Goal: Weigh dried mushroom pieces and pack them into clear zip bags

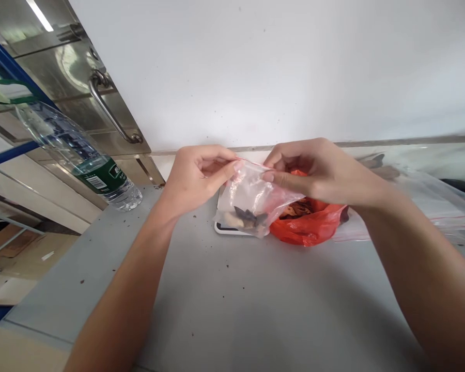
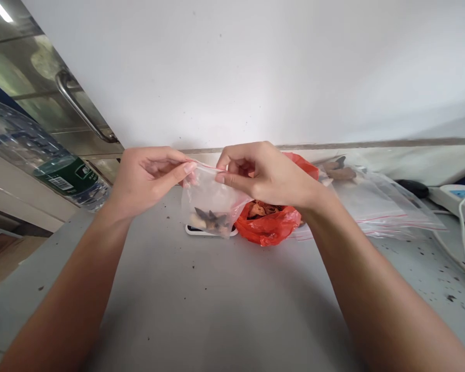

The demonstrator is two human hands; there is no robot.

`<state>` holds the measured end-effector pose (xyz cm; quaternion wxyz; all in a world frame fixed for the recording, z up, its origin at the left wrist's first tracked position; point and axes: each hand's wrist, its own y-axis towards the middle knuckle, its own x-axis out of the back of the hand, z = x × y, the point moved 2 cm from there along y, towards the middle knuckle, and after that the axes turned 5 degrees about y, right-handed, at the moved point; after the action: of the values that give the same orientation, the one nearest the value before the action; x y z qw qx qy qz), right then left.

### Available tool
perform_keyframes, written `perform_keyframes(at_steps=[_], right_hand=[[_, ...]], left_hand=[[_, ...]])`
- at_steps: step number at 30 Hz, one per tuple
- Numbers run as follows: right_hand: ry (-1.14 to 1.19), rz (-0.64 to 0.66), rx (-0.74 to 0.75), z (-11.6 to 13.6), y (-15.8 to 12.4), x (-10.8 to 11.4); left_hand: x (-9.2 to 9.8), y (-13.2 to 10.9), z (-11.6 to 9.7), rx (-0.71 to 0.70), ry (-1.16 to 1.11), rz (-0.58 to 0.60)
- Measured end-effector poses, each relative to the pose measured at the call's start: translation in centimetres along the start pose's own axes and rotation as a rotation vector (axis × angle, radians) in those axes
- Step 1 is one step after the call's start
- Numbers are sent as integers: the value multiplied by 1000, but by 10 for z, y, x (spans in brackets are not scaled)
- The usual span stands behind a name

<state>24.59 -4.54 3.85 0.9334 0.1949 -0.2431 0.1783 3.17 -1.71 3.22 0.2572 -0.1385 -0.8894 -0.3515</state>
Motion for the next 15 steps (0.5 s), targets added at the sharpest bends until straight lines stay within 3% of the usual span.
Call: perform_keyframes(at_steps=[4, 8, 15], right_hand=[[-51, -16, 82, -1, 1, 0], [-24, -64, 41, -4, 0, 2], [-6, -27, 41, -1, 1, -1]], left_hand=[[-1, 0, 0, 11, -54, 37], [0, 1, 4, 43, -54, 101], [-4, 3, 6, 71, -32, 184]])
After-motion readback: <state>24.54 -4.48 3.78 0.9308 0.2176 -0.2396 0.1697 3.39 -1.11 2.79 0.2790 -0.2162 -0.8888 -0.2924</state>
